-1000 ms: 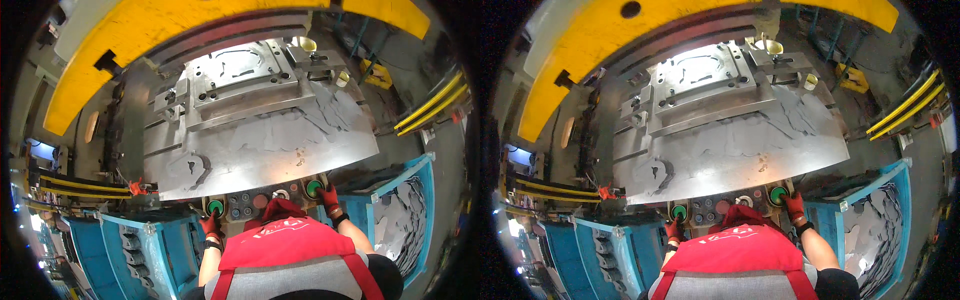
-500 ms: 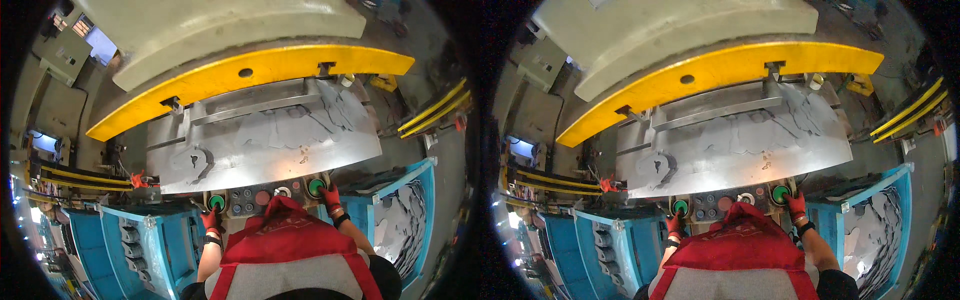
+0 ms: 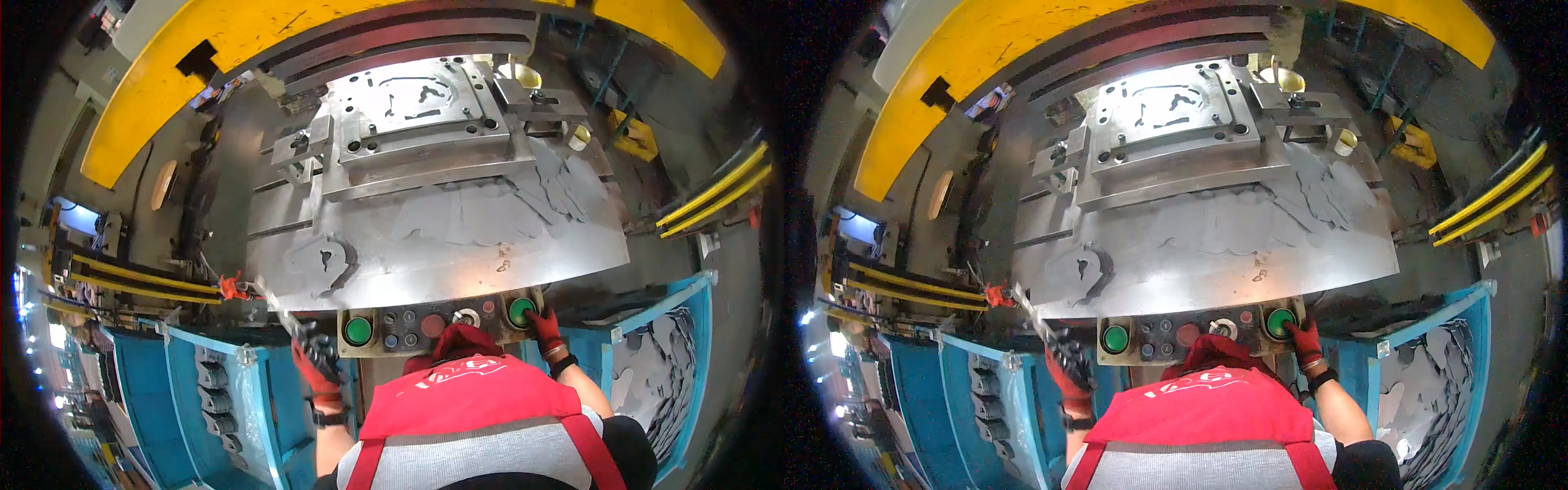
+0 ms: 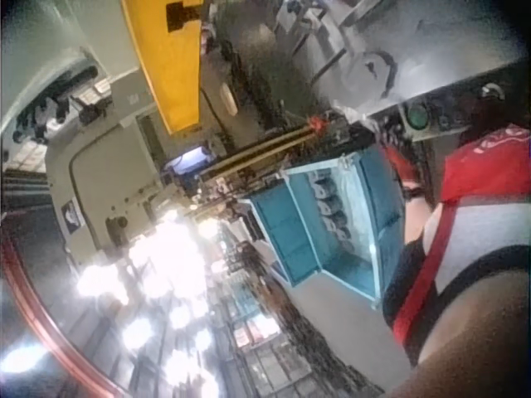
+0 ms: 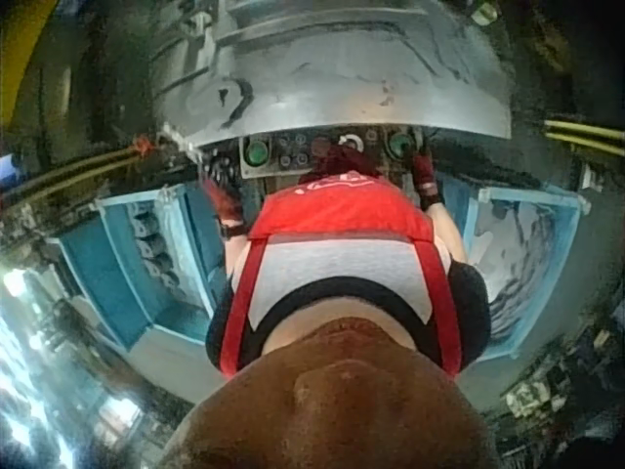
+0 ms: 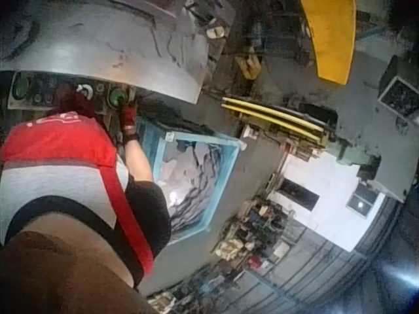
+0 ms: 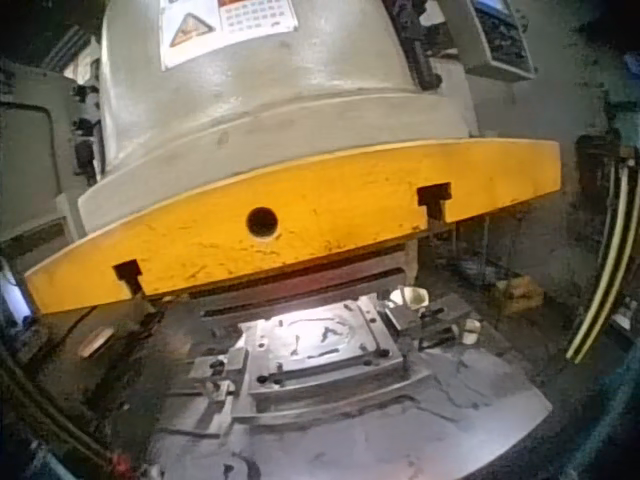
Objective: Operating a hydraulic stamping press to form metal parts and then using pliers to remove them.
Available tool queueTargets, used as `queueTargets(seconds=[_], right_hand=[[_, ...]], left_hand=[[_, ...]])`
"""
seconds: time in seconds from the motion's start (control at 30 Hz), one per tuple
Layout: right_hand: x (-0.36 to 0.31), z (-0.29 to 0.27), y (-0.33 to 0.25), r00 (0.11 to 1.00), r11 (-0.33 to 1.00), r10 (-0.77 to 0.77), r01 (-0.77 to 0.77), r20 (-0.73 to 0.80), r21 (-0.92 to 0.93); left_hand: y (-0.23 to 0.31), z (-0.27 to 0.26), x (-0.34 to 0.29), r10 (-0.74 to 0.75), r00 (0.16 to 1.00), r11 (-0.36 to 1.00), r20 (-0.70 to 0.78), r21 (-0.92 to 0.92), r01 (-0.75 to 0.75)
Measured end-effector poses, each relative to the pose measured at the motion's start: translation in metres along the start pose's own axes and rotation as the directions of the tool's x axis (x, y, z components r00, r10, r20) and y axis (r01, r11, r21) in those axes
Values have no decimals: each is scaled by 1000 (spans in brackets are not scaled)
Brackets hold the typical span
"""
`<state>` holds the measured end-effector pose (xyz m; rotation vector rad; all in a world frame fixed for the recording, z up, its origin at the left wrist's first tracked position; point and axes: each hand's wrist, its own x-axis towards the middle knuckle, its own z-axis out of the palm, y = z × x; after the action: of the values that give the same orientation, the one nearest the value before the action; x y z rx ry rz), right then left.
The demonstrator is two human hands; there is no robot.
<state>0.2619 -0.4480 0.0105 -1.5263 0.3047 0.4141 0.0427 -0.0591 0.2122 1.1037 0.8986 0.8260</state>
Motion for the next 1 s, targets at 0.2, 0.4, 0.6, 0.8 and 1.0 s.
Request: queueTargets(seconds=[0.2, 0.4, 0.6, 0.8, 1.0], right_hand=[[7, -15, 15, 997, 999, 41, -40, 58, -13], [8, -25, 34, 996, 944, -89, 93, 27, -316], [-34, -9, -79, 980, 538, -198, 85, -28, -839], [10, 55, -161, 608, 207, -702, 672, 371, -711], [53, 145, -188, 448, -232, -536, 737, 716, -635]], left_hand=[[50, 155, 42, -260, 879, 965, 399, 141, 222], [36, 264, 127, -204, 671, 978, 713, 124, 166], [18, 288, 150, -200, 745, 980, 636, 144, 140], [52, 250, 105, -148, 739, 989, 657, 112, 98], [63, 157, 40, -165, 875, 978, 454, 193, 85]])
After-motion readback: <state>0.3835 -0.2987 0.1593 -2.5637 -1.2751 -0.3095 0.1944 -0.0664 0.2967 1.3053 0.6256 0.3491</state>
